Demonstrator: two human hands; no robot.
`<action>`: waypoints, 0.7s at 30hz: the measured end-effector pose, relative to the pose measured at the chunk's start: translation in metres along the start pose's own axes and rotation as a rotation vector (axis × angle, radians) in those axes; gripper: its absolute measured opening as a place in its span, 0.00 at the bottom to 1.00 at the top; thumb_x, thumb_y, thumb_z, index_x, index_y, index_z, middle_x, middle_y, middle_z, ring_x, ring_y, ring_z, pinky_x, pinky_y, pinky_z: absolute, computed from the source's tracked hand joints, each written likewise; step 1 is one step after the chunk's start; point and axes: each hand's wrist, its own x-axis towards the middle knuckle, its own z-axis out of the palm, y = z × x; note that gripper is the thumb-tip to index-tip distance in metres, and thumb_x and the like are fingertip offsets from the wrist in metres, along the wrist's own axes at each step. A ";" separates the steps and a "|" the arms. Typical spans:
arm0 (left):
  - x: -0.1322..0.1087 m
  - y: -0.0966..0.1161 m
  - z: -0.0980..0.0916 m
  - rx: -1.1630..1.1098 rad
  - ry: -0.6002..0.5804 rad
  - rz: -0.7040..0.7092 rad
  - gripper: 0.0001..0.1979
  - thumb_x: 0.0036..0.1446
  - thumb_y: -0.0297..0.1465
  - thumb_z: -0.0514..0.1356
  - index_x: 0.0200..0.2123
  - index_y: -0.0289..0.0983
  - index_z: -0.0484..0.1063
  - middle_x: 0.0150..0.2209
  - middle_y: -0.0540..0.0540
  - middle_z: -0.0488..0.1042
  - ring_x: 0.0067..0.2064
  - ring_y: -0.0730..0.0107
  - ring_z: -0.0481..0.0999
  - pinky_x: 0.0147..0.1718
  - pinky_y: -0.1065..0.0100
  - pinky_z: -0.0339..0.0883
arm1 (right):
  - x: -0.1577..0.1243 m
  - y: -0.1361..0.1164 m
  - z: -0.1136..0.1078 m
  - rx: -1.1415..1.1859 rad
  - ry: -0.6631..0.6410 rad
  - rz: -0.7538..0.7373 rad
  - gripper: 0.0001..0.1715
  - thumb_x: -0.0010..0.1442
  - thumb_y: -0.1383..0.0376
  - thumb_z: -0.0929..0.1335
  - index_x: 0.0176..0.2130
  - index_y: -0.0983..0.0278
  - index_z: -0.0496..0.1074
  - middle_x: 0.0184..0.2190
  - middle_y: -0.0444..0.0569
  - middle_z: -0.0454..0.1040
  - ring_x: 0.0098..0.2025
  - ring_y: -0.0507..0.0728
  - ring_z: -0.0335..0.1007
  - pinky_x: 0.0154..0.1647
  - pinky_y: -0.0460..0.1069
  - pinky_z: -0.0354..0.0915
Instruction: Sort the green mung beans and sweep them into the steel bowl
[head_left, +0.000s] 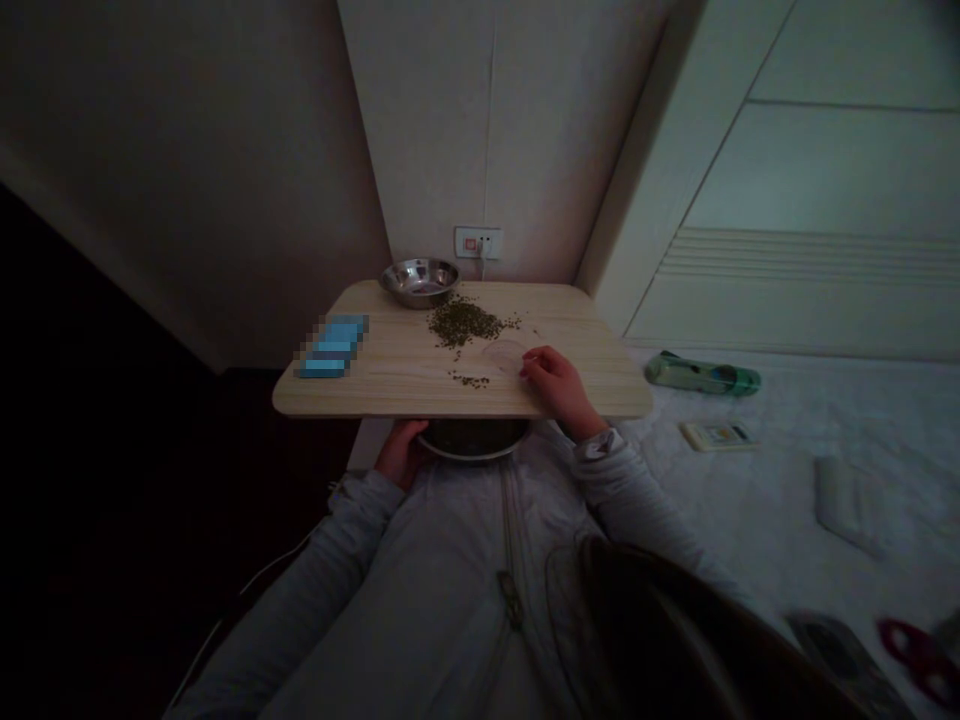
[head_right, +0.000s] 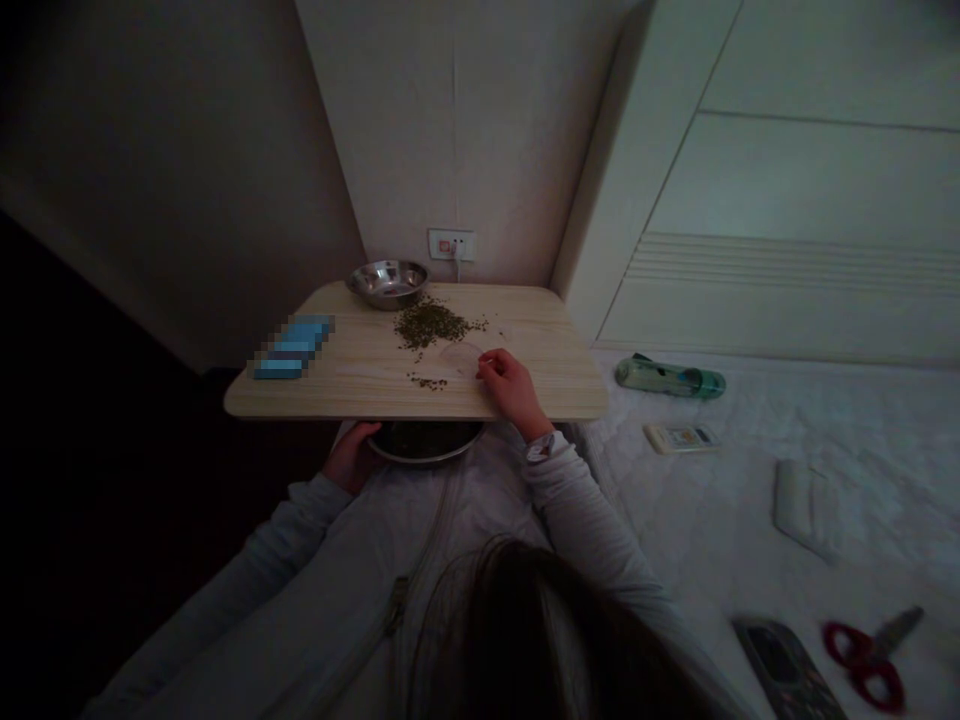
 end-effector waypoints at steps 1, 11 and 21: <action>0.000 0.000 0.000 -0.002 0.001 0.001 0.09 0.36 0.27 0.57 0.27 0.38 0.68 0.27 0.51 0.71 0.32 0.69 0.70 0.24 0.69 0.65 | 0.000 0.000 0.000 -0.003 -0.001 -0.003 0.11 0.46 0.60 0.61 0.30 0.64 0.64 0.21 0.42 0.67 0.25 0.50 0.62 0.29 0.46 0.58; -0.001 0.001 0.001 0.007 -0.013 0.014 0.08 0.37 0.27 0.57 0.27 0.38 0.68 0.28 0.51 0.71 0.31 0.69 0.70 0.21 0.72 0.63 | 0.000 0.000 0.000 0.023 0.001 0.008 0.11 0.46 0.60 0.61 0.30 0.64 0.64 0.20 0.42 0.67 0.25 0.50 0.63 0.28 0.46 0.58; 0.001 -0.001 -0.002 0.007 -0.007 0.008 0.09 0.36 0.27 0.57 0.27 0.37 0.68 0.26 0.51 0.70 0.30 0.71 0.69 0.22 0.72 0.64 | 0.000 0.000 0.000 0.027 -0.002 0.006 0.12 0.46 0.59 0.61 0.30 0.65 0.64 0.21 0.42 0.67 0.24 0.49 0.62 0.27 0.46 0.57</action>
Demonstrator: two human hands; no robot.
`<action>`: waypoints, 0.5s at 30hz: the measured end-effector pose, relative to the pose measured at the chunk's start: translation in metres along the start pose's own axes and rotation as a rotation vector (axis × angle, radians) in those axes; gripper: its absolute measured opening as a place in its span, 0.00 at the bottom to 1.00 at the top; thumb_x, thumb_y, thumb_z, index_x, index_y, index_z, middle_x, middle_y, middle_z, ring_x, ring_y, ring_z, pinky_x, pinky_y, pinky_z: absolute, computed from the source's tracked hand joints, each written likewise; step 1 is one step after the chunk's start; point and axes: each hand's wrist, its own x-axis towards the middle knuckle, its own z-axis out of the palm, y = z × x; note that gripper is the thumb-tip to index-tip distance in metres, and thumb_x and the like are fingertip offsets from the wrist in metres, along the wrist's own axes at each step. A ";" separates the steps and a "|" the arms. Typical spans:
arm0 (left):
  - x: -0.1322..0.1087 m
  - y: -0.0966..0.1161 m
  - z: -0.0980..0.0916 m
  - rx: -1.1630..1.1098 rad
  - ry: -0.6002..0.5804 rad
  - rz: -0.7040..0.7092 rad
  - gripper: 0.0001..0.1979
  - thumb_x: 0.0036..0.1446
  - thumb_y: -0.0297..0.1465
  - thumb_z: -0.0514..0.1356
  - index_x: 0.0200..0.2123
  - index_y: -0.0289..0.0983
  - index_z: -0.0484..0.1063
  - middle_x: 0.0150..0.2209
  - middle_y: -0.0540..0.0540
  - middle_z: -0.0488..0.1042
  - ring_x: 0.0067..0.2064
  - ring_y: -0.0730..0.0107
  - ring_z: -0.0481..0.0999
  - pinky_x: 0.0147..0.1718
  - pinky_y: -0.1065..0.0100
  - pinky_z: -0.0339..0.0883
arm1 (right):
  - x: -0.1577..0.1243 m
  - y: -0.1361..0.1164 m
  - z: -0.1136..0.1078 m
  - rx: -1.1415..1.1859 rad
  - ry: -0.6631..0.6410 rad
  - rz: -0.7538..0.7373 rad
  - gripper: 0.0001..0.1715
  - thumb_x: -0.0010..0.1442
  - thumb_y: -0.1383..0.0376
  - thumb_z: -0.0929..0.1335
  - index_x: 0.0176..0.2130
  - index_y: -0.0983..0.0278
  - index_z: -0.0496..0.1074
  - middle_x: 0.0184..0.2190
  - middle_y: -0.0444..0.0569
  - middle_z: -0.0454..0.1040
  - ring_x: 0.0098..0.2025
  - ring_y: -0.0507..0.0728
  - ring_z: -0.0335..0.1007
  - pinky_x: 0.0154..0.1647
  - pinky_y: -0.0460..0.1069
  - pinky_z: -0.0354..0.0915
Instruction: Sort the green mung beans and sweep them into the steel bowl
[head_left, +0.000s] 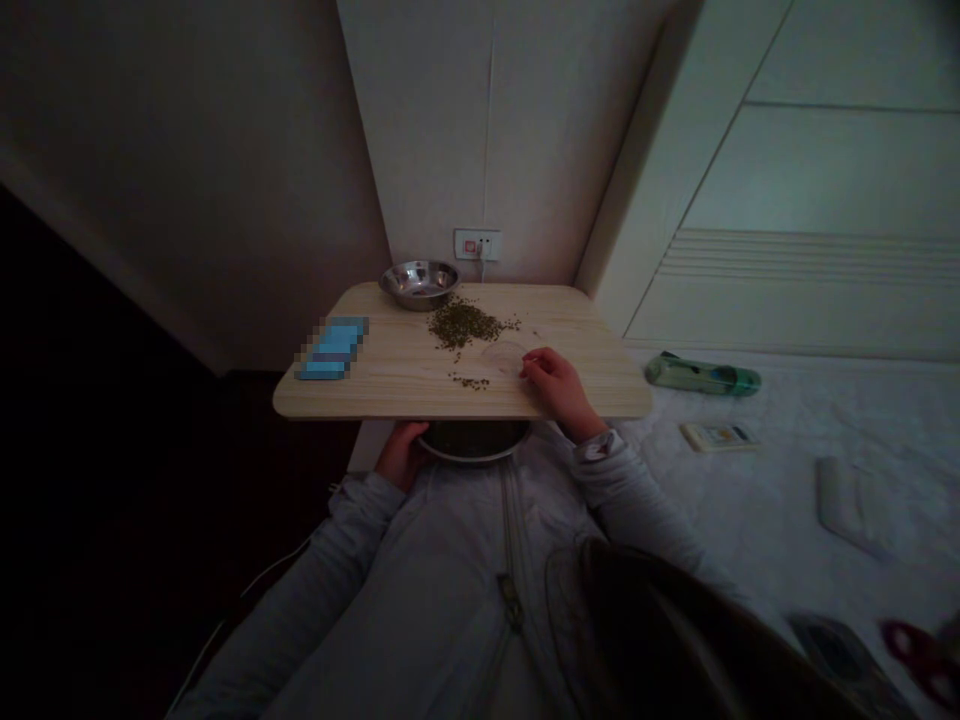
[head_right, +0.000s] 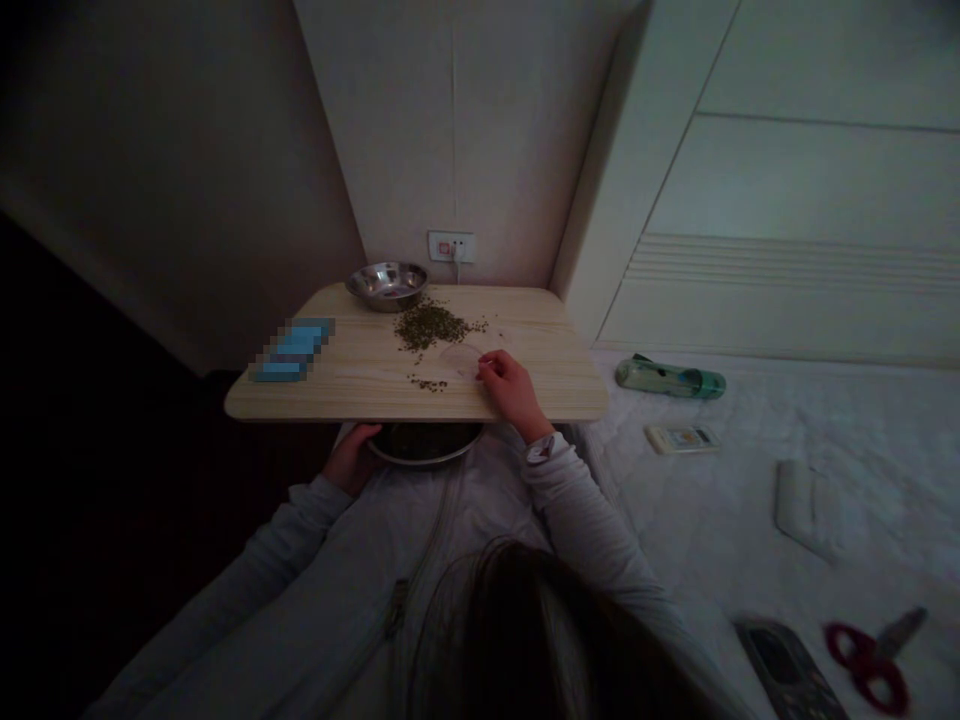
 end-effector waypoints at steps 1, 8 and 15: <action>0.000 0.000 0.000 0.000 -0.002 0.002 0.09 0.36 0.27 0.57 0.27 0.37 0.68 0.26 0.51 0.70 0.30 0.71 0.69 0.22 0.72 0.64 | 0.000 0.000 0.000 0.003 -0.002 -0.002 0.12 0.46 0.59 0.61 0.30 0.65 0.64 0.21 0.42 0.67 0.24 0.49 0.62 0.27 0.46 0.57; -0.002 0.001 0.001 0.004 -0.016 -0.001 0.09 0.37 0.27 0.57 0.28 0.37 0.68 0.27 0.51 0.70 0.31 0.70 0.69 0.21 0.71 0.63 | 0.001 0.002 0.000 0.000 0.005 0.003 0.11 0.46 0.60 0.61 0.30 0.64 0.64 0.21 0.42 0.67 0.24 0.49 0.62 0.28 0.46 0.58; 0.001 0.000 -0.001 -0.006 -0.029 0.017 0.10 0.37 0.27 0.58 0.28 0.37 0.68 0.27 0.51 0.70 0.30 0.71 0.69 0.20 0.72 0.63 | 0.001 0.001 0.000 0.005 0.002 -0.011 0.10 0.46 0.61 0.61 0.30 0.65 0.64 0.20 0.42 0.67 0.25 0.50 0.63 0.28 0.46 0.58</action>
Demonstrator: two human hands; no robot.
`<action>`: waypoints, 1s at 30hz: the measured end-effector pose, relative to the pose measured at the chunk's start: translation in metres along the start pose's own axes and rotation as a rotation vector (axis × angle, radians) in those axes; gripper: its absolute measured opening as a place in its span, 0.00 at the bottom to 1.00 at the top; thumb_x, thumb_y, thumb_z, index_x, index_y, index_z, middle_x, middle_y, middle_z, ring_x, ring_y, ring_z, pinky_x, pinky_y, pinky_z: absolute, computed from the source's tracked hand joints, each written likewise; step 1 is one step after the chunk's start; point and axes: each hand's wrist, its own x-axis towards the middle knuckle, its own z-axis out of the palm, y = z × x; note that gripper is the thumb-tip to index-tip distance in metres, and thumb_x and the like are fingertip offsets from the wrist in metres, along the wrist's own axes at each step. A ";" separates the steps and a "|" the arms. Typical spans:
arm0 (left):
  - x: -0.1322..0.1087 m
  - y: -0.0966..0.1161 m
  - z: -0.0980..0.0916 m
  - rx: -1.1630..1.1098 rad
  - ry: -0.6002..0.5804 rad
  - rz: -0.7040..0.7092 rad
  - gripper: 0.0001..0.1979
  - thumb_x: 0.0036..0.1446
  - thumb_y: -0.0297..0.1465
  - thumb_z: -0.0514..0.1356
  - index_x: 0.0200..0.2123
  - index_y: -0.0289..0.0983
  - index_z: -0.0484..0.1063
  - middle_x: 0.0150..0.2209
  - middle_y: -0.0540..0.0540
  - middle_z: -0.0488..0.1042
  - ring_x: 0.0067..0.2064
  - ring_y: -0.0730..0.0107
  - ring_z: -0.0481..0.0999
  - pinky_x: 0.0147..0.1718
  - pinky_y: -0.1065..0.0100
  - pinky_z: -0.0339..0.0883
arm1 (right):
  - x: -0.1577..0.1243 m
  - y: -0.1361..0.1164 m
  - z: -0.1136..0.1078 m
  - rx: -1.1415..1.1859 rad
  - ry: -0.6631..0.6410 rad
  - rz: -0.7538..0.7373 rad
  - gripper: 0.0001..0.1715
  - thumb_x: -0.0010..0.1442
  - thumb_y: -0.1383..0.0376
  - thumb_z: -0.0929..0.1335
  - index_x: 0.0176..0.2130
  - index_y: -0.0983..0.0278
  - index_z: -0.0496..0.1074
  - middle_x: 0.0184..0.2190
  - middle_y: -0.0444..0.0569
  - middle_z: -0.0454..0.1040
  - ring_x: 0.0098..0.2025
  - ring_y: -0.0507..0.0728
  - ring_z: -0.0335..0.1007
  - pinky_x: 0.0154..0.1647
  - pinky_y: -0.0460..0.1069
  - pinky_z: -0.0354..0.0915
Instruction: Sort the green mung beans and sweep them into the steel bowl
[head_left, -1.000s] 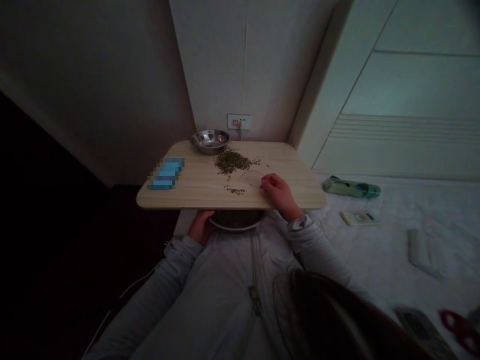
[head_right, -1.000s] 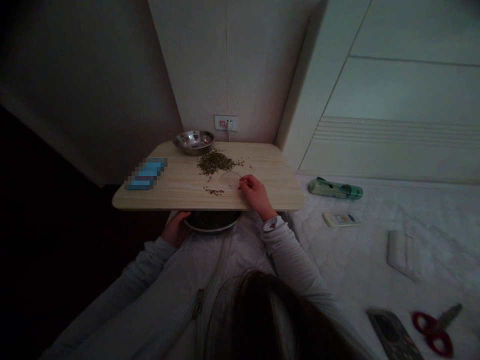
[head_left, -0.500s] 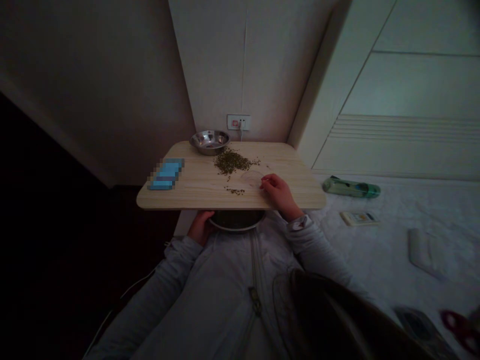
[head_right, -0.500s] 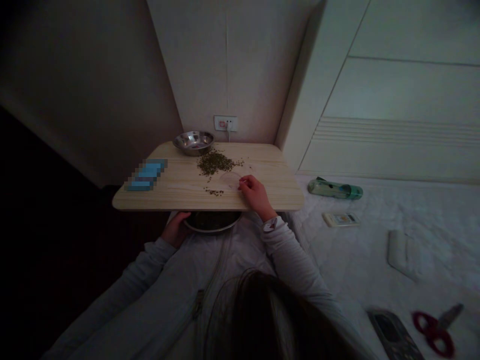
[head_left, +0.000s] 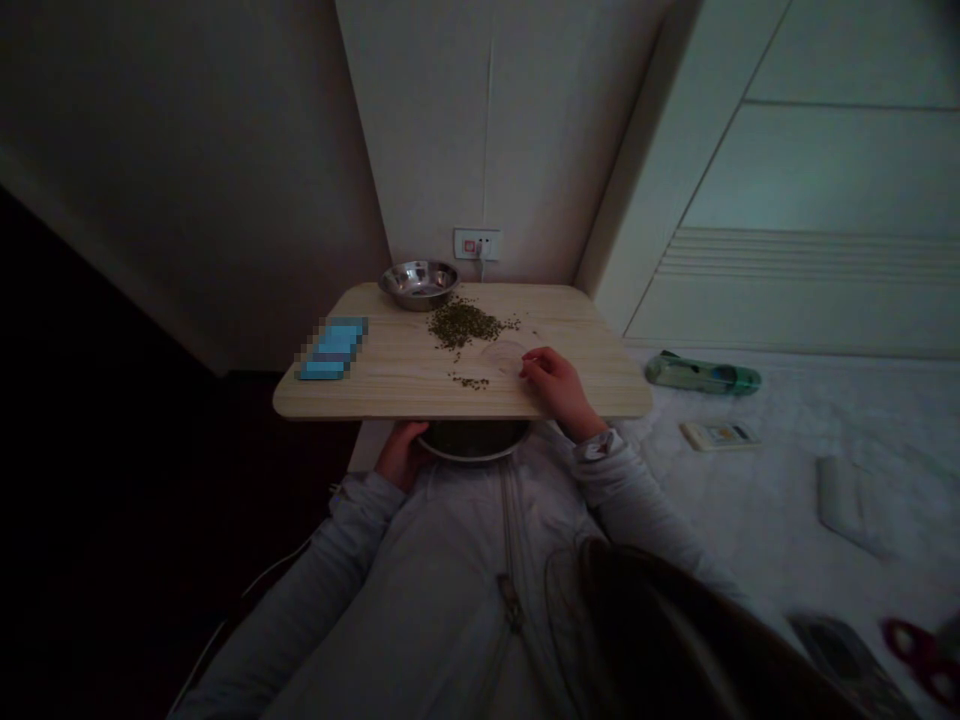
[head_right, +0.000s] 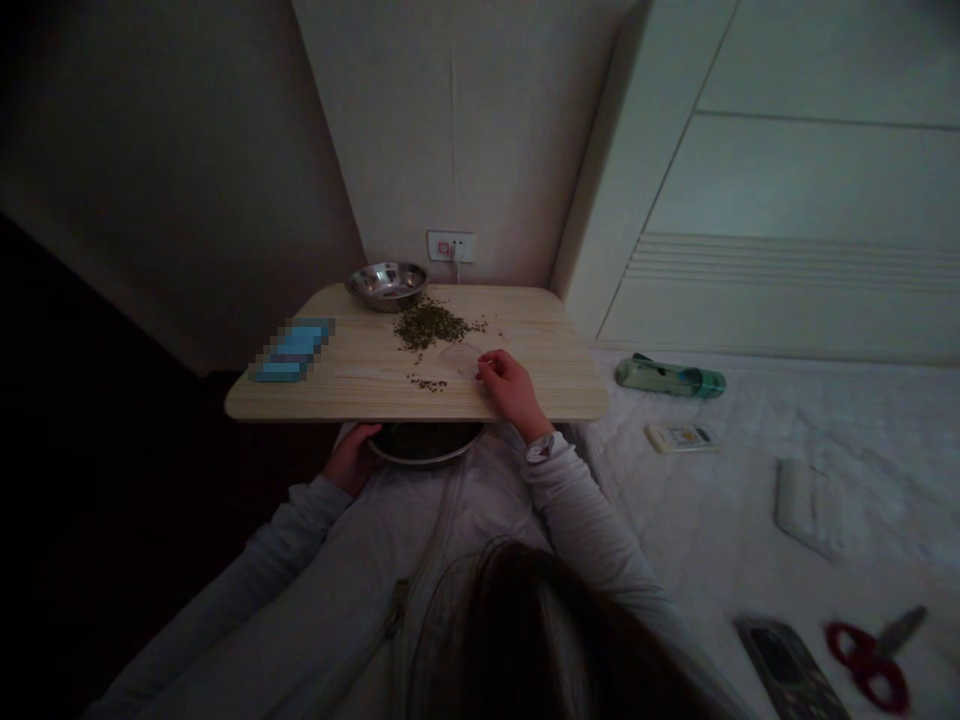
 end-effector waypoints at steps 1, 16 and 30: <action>0.000 0.000 0.000 0.002 -0.002 -0.003 0.10 0.37 0.27 0.58 0.28 0.37 0.68 0.27 0.51 0.70 0.30 0.71 0.69 0.21 0.72 0.63 | 0.000 0.000 0.000 0.006 -0.003 0.003 0.10 0.46 0.61 0.61 0.30 0.65 0.64 0.20 0.42 0.67 0.25 0.50 0.63 0.28 0.46 0.57; 0.000 0.000 0.000 0.002 0.005 -0.014 0.08 0.38 0.28 0.57 0.28 0.37 0.68 0.27 0.51 0.70 0.31 0.70 0.69 0.21 0.72 0.64 | 0.000 -0.001 0.000 -0.013 -0.002 0.009 0.11 0.46 0.61 0.61 0.30 0.64 0.64 0.21 0.42 0.67 0.24 0.49 0.62 0.27 0.46 0.58; -0.002 0.001 0.002 0.003 0.015 -0.015 0.07 0.37 0.27 0.57 0.26 0.38 0.68 0.26 0.52 0.70 0.29 0.72 0.69 0.21 0.71 0.64 | 0.000 0.002 -0.001 -0.040 0.014 0.025 0.12 0.45 0.60 0.61 0.30 0.64 0.64 0.20 0.42 0.67 0.23 0.49 0.61 0.28 0.46 0.57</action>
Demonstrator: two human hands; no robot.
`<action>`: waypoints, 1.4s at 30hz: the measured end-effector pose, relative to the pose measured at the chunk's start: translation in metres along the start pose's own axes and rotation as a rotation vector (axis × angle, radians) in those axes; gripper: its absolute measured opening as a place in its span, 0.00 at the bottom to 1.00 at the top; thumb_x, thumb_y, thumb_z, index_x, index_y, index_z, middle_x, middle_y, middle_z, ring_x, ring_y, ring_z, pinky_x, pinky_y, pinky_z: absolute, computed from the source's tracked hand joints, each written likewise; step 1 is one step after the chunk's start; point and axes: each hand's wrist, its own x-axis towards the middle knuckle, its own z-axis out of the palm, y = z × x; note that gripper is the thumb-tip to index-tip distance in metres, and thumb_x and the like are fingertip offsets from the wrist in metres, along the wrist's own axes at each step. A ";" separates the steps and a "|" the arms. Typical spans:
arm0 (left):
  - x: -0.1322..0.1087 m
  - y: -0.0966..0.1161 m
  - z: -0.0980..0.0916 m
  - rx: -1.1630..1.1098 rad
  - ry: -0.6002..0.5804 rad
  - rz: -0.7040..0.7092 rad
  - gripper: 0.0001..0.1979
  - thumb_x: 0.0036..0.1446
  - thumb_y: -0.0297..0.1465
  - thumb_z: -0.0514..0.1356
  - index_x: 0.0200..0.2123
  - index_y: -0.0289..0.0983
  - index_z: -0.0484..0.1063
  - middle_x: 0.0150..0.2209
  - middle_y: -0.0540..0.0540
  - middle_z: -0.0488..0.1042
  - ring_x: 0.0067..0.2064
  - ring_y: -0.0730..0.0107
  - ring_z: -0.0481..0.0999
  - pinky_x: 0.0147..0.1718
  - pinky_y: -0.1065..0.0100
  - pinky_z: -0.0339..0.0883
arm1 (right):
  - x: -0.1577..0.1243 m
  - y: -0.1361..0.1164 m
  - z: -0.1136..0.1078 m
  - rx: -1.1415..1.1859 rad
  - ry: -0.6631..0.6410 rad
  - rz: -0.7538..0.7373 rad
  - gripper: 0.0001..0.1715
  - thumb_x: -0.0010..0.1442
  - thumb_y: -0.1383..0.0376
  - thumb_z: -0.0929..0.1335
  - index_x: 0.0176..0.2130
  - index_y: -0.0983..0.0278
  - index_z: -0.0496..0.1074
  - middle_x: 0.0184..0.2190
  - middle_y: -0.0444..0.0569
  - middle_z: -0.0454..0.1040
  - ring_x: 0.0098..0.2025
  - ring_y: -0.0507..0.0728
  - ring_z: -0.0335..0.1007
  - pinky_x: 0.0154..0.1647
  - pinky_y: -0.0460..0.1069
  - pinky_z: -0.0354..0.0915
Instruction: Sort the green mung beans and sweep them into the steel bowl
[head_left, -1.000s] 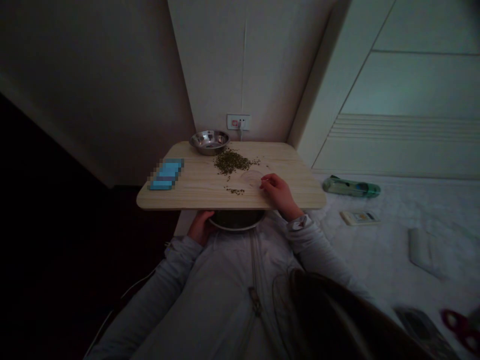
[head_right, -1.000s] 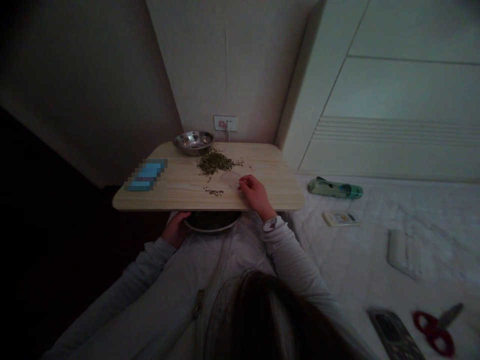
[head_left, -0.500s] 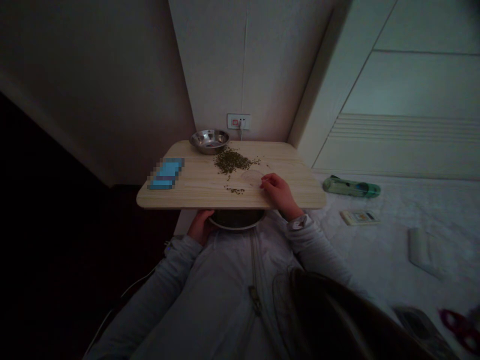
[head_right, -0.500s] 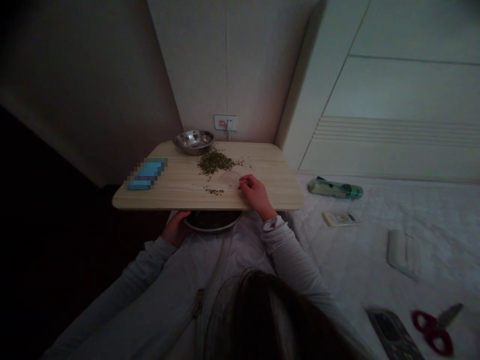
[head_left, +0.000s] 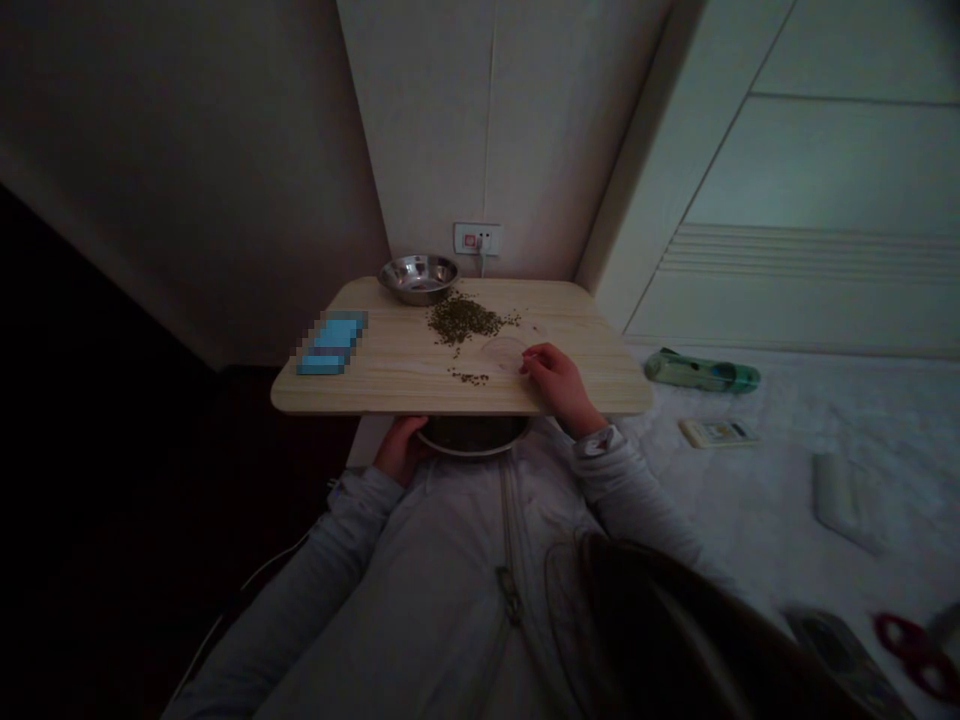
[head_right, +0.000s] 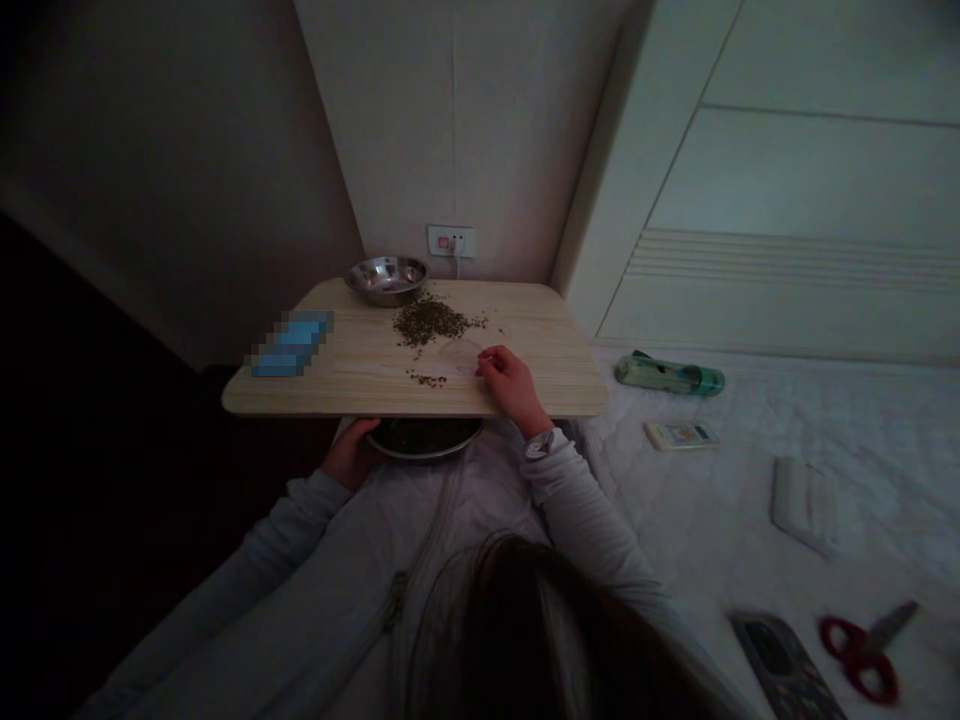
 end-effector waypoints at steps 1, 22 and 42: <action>0.000 0.000 0.000 -0.001 -0.003 0.001 0.07 0.38 0.28 0.57 0.26 0.38 0.68 0.27 0.52 0.70 0.29 0.72 0.69 0.21 0.71 0.64 | 0.000 0.000 0.000 0.000 0.000 -0.002 0.12 0.45 0.60 0.61 0.30 0.64 0.64 0.20 0.42 0.67 0.23 0.49 0.61 0.28 0.46 0.57; 0.001 -0.002 -0.002 0.003 0.008 0.001 0.09 0.37 0.29 0.58 0.28 0.38 0.67 0.29 0.51 0.71 0.32 0.69 0.70 0.21 0.71 0.63 | -0.002 -0.002 0.000 -0.002 -0.011 -0.016 0.12 0.46 0.59 0.61 0.30 0.64 0.64 0.21 0.43 0.68 0.23 0.49 0.61 0.27 0.46 0.57; 0.000 0.000 -0.001 0.005 -0.001 -0.004 0.09 0.38 0.28 0.57 0.28 0.38 0.68 0.28 0.51 0.71 0.31 0.70 0.70 0.22 0.71 0.64 | -0.002 -0.004 0.000 0.004 -0.007 -0.020 0.11 0.46 0.60 0.61 0.30 0.64 0.64 0.20 0.42 0.67 0.24 0.50 0.62 0.27 0.46 0.57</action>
